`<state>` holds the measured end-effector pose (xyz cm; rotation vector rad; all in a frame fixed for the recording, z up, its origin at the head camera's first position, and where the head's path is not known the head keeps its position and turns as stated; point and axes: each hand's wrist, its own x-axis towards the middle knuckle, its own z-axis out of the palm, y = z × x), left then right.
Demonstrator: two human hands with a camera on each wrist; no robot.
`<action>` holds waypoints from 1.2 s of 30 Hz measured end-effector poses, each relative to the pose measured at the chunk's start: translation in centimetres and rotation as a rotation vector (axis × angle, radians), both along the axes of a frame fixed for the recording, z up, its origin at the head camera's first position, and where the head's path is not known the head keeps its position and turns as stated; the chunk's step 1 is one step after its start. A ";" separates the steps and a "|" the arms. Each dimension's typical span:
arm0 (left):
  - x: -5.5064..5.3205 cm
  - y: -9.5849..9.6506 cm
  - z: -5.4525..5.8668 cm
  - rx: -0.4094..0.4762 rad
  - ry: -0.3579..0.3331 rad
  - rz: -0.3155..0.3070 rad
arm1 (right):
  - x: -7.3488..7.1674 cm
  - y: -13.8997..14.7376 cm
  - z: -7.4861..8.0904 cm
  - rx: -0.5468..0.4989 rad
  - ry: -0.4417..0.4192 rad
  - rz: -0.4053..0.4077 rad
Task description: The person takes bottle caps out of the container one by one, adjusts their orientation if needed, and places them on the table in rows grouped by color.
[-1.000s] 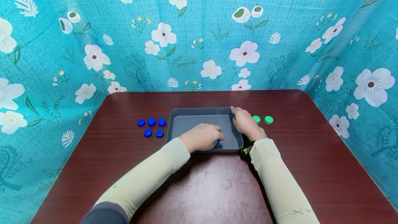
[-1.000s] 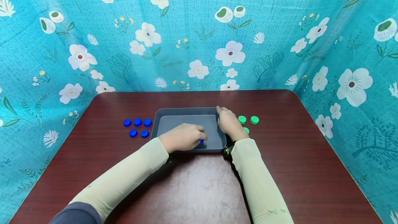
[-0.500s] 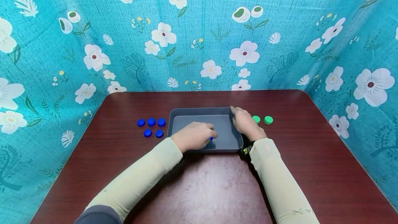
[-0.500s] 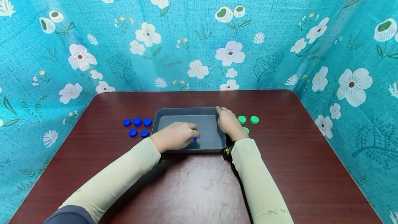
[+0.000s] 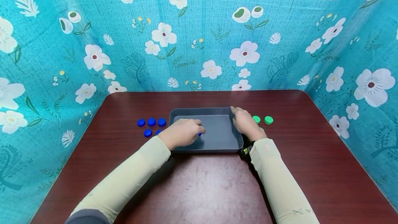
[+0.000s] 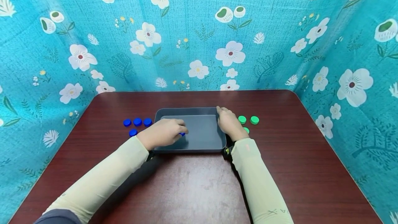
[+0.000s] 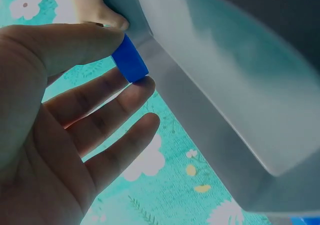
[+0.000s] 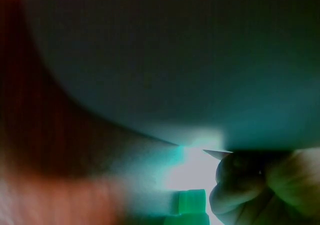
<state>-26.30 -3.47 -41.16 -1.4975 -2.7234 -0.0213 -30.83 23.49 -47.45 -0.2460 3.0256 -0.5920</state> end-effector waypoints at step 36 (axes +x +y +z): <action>-0.6 -7.7 0.6 0.052 -0.014 0.180 | -0.1 0.3 -0.4 -0.025 0.025 0.032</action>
